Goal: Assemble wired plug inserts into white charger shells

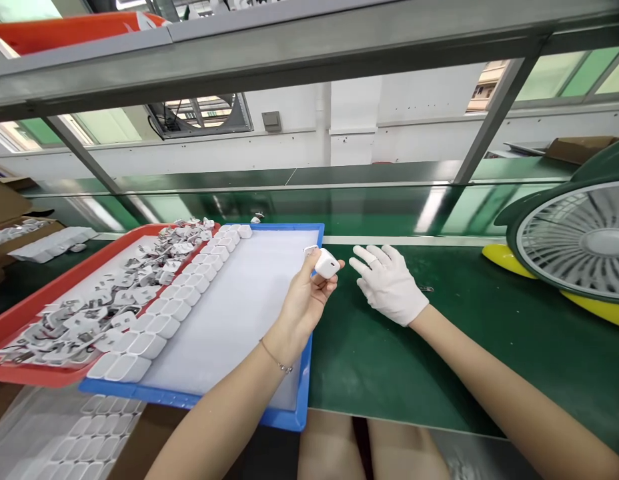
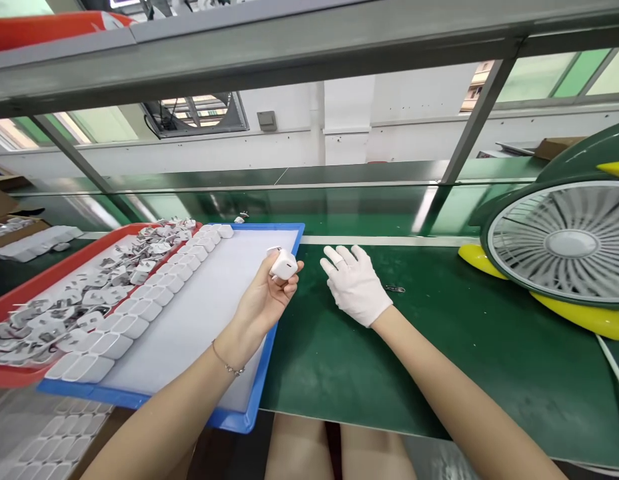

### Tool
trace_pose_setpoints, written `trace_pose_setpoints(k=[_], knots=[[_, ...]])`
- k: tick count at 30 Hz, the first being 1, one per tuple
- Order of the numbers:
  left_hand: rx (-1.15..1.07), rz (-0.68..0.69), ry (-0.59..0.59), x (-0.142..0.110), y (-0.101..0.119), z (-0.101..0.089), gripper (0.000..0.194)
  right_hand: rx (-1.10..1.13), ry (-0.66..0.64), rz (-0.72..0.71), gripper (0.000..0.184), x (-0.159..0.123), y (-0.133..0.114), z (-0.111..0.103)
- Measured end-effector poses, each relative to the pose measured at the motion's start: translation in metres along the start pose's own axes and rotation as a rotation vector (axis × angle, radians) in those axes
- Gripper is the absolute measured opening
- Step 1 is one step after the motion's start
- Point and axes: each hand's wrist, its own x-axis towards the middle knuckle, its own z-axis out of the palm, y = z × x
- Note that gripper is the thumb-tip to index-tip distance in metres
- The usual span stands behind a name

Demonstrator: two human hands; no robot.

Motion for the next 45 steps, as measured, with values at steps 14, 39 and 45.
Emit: trace_pose_setpoints(k=[14,39,45], knots=[[0.944,0.864,-0.192,-0.002,-0.005,-0.007,0.019,0.224,-0.082,0.137,0.03,-0.024,0.006,0.035],[1.407,1.277,-0.413,-0.02,-0.007,-0.006,0.045,0.386,-0.079,0.136,0.035,-0.024,0.01,0.043],[1.294,1.24,-0.431,-0.019,-0.015,-0.013,0.058,0.389,-0.094,0.144,0.035,-0.023,0.01,0.041]])
